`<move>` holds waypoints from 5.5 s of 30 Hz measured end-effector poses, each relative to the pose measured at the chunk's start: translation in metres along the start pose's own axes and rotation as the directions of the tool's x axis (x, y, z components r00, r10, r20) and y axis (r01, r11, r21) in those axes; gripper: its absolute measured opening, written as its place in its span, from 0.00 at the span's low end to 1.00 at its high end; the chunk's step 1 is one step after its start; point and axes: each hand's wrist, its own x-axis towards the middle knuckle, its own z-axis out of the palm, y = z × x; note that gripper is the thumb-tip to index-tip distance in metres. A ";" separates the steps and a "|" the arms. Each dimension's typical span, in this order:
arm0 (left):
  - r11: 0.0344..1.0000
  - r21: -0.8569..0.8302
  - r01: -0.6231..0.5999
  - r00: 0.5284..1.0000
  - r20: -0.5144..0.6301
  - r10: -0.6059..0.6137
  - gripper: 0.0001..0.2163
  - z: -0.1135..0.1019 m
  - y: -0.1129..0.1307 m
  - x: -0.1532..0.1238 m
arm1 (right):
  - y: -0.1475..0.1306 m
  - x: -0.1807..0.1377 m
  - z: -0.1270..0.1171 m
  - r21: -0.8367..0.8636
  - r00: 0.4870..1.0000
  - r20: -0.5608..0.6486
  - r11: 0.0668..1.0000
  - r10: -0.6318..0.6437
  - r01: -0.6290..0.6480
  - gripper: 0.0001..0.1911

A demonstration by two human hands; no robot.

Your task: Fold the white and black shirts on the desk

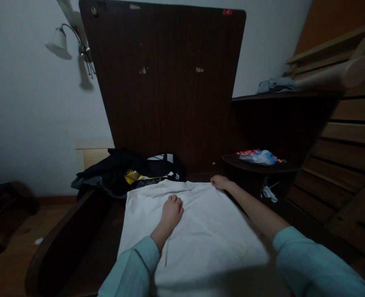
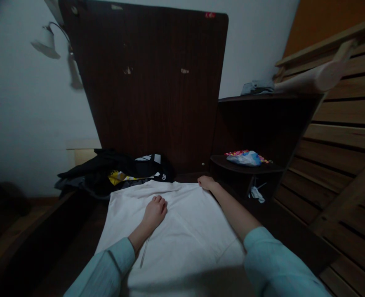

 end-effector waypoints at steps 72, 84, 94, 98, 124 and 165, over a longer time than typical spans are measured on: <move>1.000 0.002 0.009 1.000 0.021 -0.009 0.05 -0.004 0.001 0.000 | -0.033 -0.030 0.071 0.168 0.969 -0.140 0.970 0.202 -0.178 0.39; 1.000 -0.007 0.006 1.000 0.003 -0.006 0.05 -0.004 0.001 -0.001 | -0.037 -0.034 0.064 0.180 0.975 -0.094 0.967 0.200 -0.181 0.40; 1.000 0.012 0.010 1.000 0.020 -0.011 0.05 -0.006 0.002 0.000 | -0.046 -0.047 0.053 0.100 0.897 -0.435 0.994 0.072 -0.031 0.30; 1.000 0.008 0.008 1.000 -0.029 -0.008 0.04 -0.005 0.003 0.000 | -0.085 -0.067 0.037 0.169 0.840 -0.538 0.967 -0.073 0.192 0.16; 0.785 -0.300 0.542 0.822 -0.002 -0.569 0.16 -0.047 -0.144 -0.075 | -0.187 -0.076 0.056 0.270 0.629 -0.582 0.607 -0.516 0.748 0.10; 0.867 -0.096 0.489 0.807 0.428 -0.407 0.10 -0.090 -0.025 -0.146 | -0.193 -0.041 0.074 0.974 0.936 -0.182 -0.183 -0.300 0.131 0.22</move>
